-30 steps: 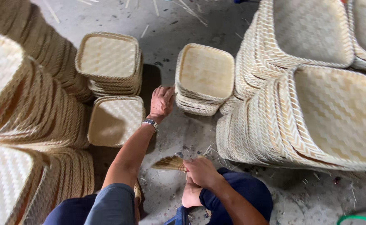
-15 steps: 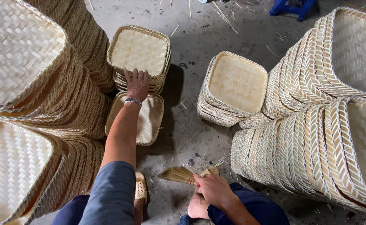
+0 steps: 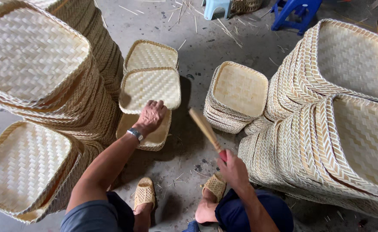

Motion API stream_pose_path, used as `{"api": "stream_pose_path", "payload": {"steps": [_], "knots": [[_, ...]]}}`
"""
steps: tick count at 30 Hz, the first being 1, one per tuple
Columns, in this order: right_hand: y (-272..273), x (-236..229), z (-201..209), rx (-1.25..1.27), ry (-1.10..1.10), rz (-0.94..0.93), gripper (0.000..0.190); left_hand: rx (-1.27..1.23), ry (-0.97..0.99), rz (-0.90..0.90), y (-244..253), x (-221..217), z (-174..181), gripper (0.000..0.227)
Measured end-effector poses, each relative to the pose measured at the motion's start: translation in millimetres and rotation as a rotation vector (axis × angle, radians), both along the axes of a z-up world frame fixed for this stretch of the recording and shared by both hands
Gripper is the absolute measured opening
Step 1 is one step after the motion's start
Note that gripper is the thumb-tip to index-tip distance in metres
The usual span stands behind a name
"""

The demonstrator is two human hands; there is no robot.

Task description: The person cleans woven bamboo baskets with a small whisk broom, brushing the interior and exterior of the baskets and then stacking them.

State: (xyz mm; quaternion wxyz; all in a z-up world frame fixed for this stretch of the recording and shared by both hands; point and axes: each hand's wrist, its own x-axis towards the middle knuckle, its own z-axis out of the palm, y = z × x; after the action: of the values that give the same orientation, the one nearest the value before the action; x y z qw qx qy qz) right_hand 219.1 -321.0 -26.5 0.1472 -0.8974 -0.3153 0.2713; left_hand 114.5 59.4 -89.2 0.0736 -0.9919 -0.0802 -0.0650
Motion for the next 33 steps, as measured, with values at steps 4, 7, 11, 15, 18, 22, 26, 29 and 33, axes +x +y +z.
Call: {"api": "stream_pose_path", "payload": {"steps": [4, 7, 11, 15, 18, 22, 26, 29, 33], "knots": [[9, 3, 18, 0.664, 0.189, -0.288, 0.038, -0.143, 0.102, -0.126, -89, -36, 67, 0.022], [7, -4, 21, 0.937, 0.43, -0.452, 0.031, 0.08, -0.002, -0.354, -164, -60, 96, 0.035], [4, -20, 4, 1.283, 0.459, -0.468, 0.03, -0.102, 0.088, -0.426, -223, -88, 118, 0.022], [-13, -35, -14, 1.334, 0.28, -0.537, 0.03, -0.051, 0.218, -0.481, -230, -100, 121, 0.03], [-37, -32, -19, 1.217, 0.172, -0.572, 0.024, -0.175, -0.248, -0.196, -204, -93, 118, 0.075], [-52, -23, -12, 1.309, 0.272, -0.57, 0.027, -0.316, -0.569, 0.273, -137, -98, 119, 0.083], [-44, -23, 7, 1.229, 0.253, -0.515, 0.026, -1.802, -0.54, 0.336, -121, -103, 108, 0.065], [-31, -30, 22, 1.168, 0.145, -0.431, 0.029, -2.048, -0.695, 0.2, -112, -103, 92, 0.05], [-20, -28, 48, 0.73, -0.171, -0.398, 0.037, -1.872, -0.903, 0.219, -88, -98, 78, 0.042]]}}
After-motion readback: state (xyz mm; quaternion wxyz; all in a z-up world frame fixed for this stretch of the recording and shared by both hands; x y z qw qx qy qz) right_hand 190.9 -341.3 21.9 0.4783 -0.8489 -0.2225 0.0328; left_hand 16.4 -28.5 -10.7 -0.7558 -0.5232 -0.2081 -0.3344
